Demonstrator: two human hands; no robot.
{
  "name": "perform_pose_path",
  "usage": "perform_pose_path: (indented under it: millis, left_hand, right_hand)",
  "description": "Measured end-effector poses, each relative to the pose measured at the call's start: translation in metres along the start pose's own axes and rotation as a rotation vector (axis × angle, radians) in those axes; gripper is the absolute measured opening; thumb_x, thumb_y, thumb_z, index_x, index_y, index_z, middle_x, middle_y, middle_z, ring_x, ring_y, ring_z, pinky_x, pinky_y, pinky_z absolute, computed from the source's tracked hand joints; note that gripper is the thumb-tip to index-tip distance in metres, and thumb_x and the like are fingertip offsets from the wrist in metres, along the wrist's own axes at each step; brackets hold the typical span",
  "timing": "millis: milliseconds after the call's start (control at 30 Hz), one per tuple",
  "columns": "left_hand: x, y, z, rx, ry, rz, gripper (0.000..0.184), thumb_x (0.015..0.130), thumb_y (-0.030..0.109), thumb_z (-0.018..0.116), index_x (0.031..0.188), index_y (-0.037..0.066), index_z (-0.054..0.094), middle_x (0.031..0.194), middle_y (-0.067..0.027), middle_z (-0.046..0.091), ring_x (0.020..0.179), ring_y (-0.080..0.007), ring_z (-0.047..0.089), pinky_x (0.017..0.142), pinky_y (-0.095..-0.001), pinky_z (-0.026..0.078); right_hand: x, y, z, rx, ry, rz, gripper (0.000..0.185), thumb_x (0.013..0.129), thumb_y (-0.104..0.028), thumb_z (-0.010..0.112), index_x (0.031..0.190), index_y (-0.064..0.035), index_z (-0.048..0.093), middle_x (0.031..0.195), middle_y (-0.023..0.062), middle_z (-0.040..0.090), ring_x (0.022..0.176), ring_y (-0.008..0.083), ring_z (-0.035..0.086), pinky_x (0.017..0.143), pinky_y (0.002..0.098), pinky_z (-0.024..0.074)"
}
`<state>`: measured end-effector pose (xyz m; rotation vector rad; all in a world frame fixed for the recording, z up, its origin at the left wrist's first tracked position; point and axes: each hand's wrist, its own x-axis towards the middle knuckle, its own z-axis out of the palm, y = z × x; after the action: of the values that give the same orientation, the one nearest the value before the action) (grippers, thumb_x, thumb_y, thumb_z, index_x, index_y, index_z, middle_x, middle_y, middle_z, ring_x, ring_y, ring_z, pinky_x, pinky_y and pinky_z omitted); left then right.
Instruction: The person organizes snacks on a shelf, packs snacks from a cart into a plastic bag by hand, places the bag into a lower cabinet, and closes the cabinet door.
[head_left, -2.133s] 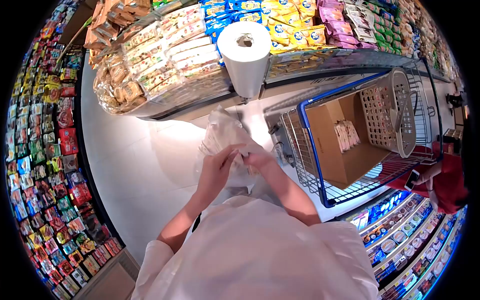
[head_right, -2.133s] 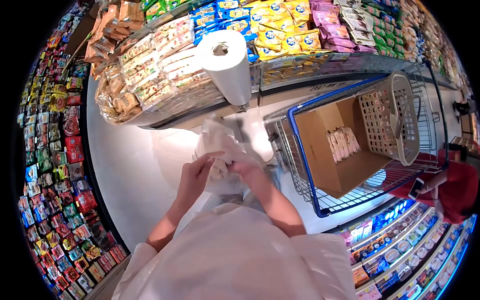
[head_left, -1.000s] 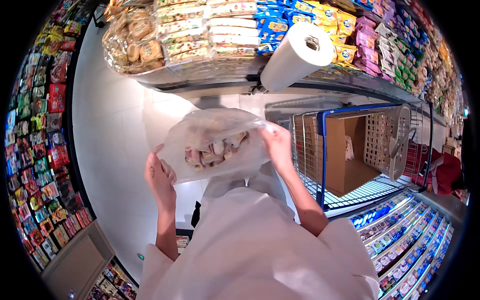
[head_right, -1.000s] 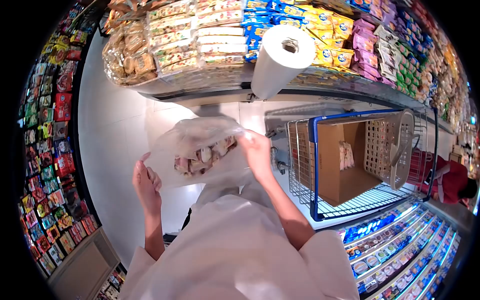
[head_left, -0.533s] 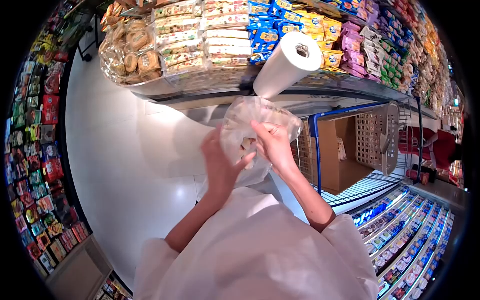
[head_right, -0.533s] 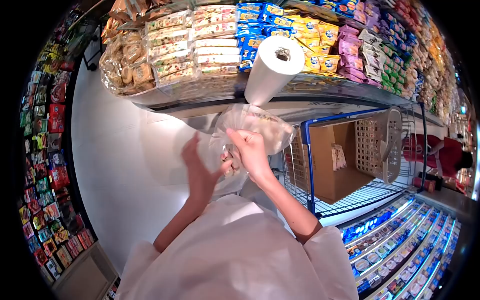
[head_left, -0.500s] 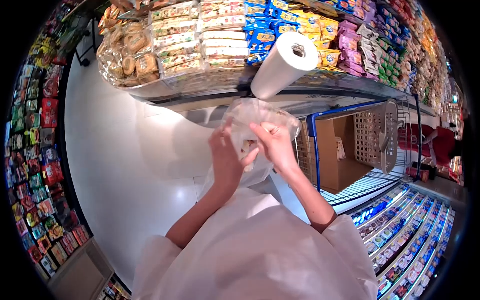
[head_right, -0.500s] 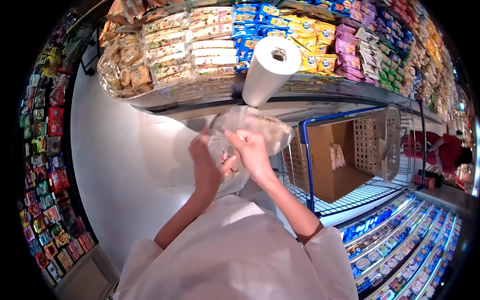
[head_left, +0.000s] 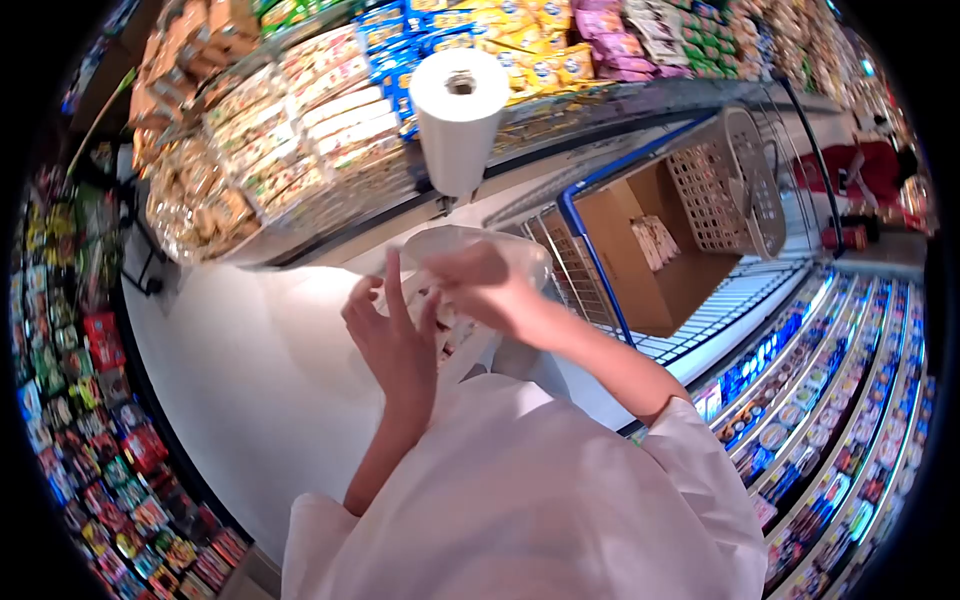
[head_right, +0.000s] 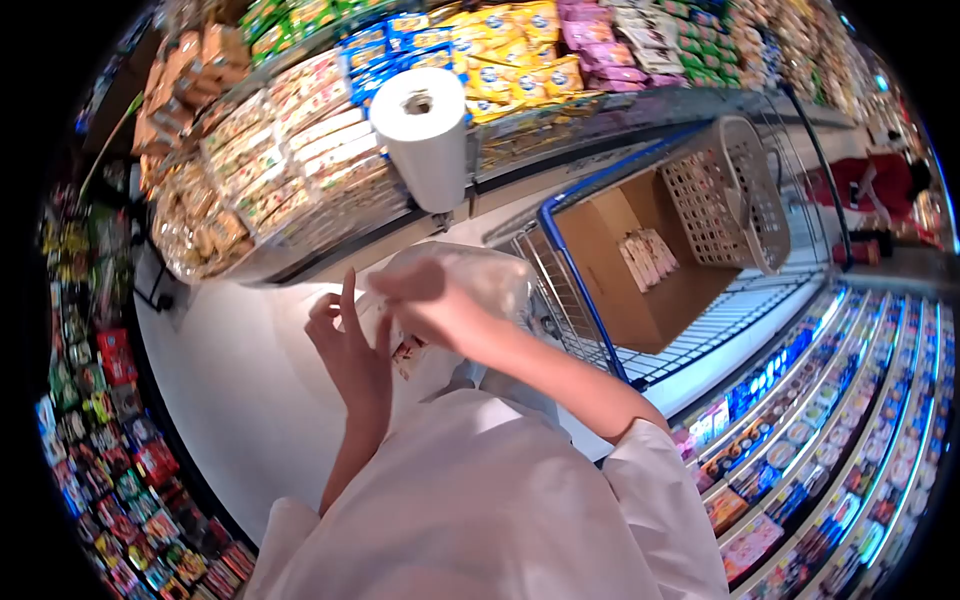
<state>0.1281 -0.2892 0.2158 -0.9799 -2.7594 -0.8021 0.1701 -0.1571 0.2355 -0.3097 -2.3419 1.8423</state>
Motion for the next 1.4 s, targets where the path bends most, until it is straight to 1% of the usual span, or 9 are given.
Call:
perform_pose_path:
  millis: [267, 467, 533, 600, 633, 800, 1000, 1333, 1400]
  left_hand:
    - [0.006, -0.05, 0.044, -0.497, -0.104, -0.004, 0.013, 0.082, 0.001, 0.047, 0.093, 0.003, 0.055, 0.057, -0.0013, 0.043, 0.051, -0.0079, 0.04, 0.047, -0.0227, 0.033]
    - [0.026, -0.003, 0.041, -0.722, -0.391, -0.464, 0.033, 0.093, 0.026, 0.041, 0.074, 0.003, 0.053, 0.05, 0.0076, 0.032, 0.042, -0.0002, 0.027, 0.037, -0.0192, 0.018]
    - [0.017, 0.003, 0.051, -0.672, -0.395, -0.462, 0.033, 0.093, 0.027, 0.041, 0.072, 0.003, 0.051, 0.05, 0.0074, 0.031, 0.041, -0.0002, 0.027, 0.037, -0.0194, 0.018]
    - [0.006, 0.006, 0.059, -0.619, -0.39, -0.466, 0.033, 0.093, 0.027, 0.041, 0.07, 0.004, 0.049, 0.049, 0.0072, 0.03, 0.041, -0.0003, 0.027, 0.036, -0.0195, 0.018]
    - [0.003, 0.007, 0.063, -0.567, -0.372, -0.494, 0.034, 0.093, 0.027, 0.04, 0.069, 0.004, 0.048, 0.049, 0.0072, 0.03, 0.041, -0.0001, 0.027, 0.036, -0.0197, 0.018]
    - [-0.023, -0.008, 0.075, -0.437, -0.313, -0.608, 0.033, 0.094, 0.027, 0.039, 0.075, 0.002, 0.052, 0.049, 0.0072, 0.028, 0.04, -0.0002, 0.026, 0.035, -0.0201, 0.018]
    - [-0.029, 0.023, 0.069, -0.423, -0.215, -0.802, 0.038, 0.093, 0.033, 0.04, 0.097, -0.001, 0.056, 0.048, 0.0072, 0.023, 0.038, -0.0008, 0.022, 0.034, -0.0199, 0.017]
    - [-0.034, 0.065, 0.08, -0.396, -0.205, -0.811, 0.04, 0.092, 0.037, 0.041, 0.087, -0.001, 0.055, 0.048, 0.0075, 0.024, 0.037, -0.0004, 0.022, 0.033, -0.0196, 0.016]
    - [-0.03, 0.072, 0.085, -0.418, -0.197, -0.824, 0.04, 0.092, 0.036, 0.041, 0.087, -0.001, 0.055, 0.049, 0.0075, 0.023, 0.037, -0.0005, 0.022, 0.033, -0.0196, 0.016]
  right_hand:
    - [0.006, 0.034, -0.01, -0.248, 0.114, -0.382, 0.019, 0.063, 0.004, 0.051, 0.078, -0.0065, 0.057, 0.055, 0.0137, 0.052, 0.052, 0.0303, 0.053, 0.048, 0.0368, 0.0434]
    - [-0.019, 0.059, -0.083, -0.689, 0.386, -0.445, 0.011, 0.07, -0.019, 0.061, 0.078, -0.0153, 0.054, 0.064, 0.0015, 0.049, 0.073, 0.0146, 0.057, 0.049, 0.0327, 0.0458]
    - [-0.055, 0.067, -0.15, -0.196, 0.579, 0.204, 0.009, 0.079, -0.008, 0.055, 0.079, -0.0165, 0.06, 0.079, 0.001, 0.057, 0.068, 0.0133, 0.055, 0.053, 0.0266, 0.0462]
    - [-0.092, 0.115, -0.21, 0.299, 1.043, 0.164, 0.013, 0.08, -0.016, 0.057, 0.079, -0.0035, 0.06, 0.062, 0.007, 0.056, 0.055, 0.0115, 0.048, 0.051, 0.0285, 0.0386]
    - [-0.11, 0.143, -0.242, -0.159, 1.084, 0.412, 0.017, 0.081, -0.019, 0.056, 0.077, -0.0022, 0.06, 0.057, 0.0091, 0.055, 0.053, 0.0159, 0.052, 0.05, 0.0294, 0.0396]
    - [-0.156, 0.332, -0.285, -0.746, 0.736, 0.721, 0.021, 0.079, -0.024, 0.056, 0.082, -0.0037, 0.058, 0.057, 0.0102, 0.056, 0.055, 0.0264, 0.058, 0.054, 0.0359, 0.0454]
    - [-0.183, 0.439, -0.203, -1.072, 0.117, 0.414, 0.074, 0.069, -0.044, 0.061, 0.126, -0.0048, 0.035, 0.119, 0.029, 0.038, 0.106, 0.0413, 0.043, 0.075, 0.0444, 0.044]
    - [-0.201, 0.475, -0.142, -1.327, 0.135, 0.599, 0.069, 0.074, -0.039, 0.056, 0.13, -0.0058, 0.033, 0.124, 0.0316, 0.031, 0.111, 0.0427, 0.034, 0.087, 0.0511, 0.0337]
    - [-0.197, 0.48, -0.146, -0.483, 0.674, 0.671, 0.069, 0.075, -0.04, 0.055, 0.131, -0.0083, 0.032, 0.125, 0.0306, 0.031, 0.111, 0.0431, 0.033, 0.09, 0.0521, 0.0319]
